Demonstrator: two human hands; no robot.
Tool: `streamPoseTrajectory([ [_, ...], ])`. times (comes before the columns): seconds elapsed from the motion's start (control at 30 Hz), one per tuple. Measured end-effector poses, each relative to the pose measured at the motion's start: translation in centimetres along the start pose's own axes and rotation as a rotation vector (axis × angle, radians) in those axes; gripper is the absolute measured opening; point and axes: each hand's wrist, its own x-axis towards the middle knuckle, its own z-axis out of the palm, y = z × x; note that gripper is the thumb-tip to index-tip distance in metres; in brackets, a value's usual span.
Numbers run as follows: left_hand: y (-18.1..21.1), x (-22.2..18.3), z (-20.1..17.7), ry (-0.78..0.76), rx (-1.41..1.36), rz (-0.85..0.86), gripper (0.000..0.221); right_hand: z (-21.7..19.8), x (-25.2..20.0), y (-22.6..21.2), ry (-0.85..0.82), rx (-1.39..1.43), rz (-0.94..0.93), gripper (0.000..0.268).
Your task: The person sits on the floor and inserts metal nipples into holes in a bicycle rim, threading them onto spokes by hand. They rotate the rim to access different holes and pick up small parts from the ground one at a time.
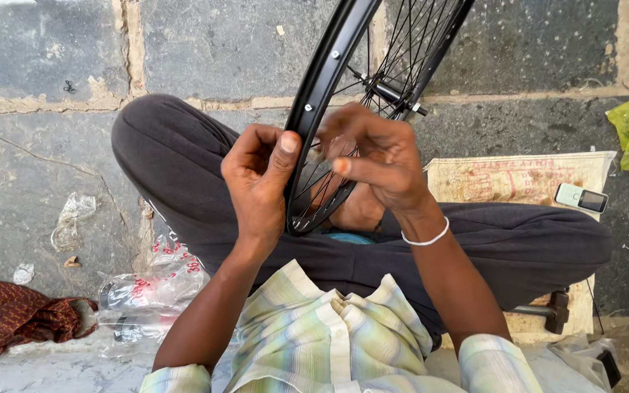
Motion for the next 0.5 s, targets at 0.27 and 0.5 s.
streamPoseTrajectory([
  [0.27, 0.2, -0.3, 0.5, 0.027, 0.077, 0.022, 0.023, -0.1, -1.1, 1.2, 0.051, -0.413, -0.126, 0.040],
  [0.5, -0.4, -0.2, 0.3, -0.033, -0.007, 0.073, 0.027, 0.0, -0.9, 2.6, 0.231, -0.951, -0.266, 0.037],
])
